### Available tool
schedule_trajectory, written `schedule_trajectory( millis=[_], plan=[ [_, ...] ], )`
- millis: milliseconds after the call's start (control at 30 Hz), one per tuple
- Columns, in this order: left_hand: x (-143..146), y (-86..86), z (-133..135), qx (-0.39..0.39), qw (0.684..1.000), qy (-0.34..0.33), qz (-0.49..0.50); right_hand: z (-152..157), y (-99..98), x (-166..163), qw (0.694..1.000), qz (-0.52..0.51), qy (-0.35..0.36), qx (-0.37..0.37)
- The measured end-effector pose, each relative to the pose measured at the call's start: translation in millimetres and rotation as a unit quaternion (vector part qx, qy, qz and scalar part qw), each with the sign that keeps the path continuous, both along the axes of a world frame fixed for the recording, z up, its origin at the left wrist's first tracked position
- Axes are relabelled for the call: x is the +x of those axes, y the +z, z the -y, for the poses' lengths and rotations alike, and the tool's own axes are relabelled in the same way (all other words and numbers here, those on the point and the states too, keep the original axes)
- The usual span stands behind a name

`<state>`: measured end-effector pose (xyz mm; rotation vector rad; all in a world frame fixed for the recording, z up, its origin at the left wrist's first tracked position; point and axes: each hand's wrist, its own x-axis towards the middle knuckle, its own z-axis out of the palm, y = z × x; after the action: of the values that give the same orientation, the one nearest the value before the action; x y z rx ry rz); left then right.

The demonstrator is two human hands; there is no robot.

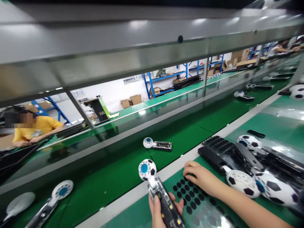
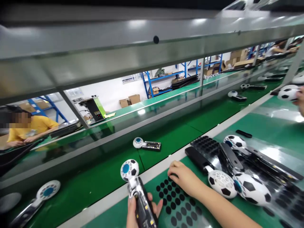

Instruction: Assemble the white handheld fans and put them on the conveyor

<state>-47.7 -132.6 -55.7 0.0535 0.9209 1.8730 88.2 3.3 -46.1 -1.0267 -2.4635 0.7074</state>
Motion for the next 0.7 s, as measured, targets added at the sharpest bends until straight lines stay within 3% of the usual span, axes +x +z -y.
schedule_trajectory(
  millis=[100, 167, 233, 367, 467, 700],
  plan=[
    [11, 25.3, -16, -0.013, 1.0, 0.008, -0.013, -2, -0.8, 4, 0.999, -0.016, 0.051, -0.006],
    [13, 26.2, -27, -0.007, 1.0, 0.008, 0.017, -6, 0.5, 4, 0.998, -0.019, 0.063, -0.015],
    [13, 12.2, -36, -0.011, 0.999, 0.003, 0.05, -6, 1.2, 4, 0.998, -0.019, 0.063, -0.025],
    [12, -34.9, -39, -0.045, 0.997, -0.007, 0.067, 0, -0.5, 9, 0.997, -0.012, 0.045, -0.057],
    [12, -50.9, -32, -0.04, 0.998, -0.004, 0.055, 4, -1.1, 13, 0.995, -0.035, 0.033, -0.086],
    [14, -23.3, -32, -0.046, 0.999, -0.02, 0.016, 4, 0.3, 18, 0.987, -0.091, 0.064, -0.12]
  ],
)
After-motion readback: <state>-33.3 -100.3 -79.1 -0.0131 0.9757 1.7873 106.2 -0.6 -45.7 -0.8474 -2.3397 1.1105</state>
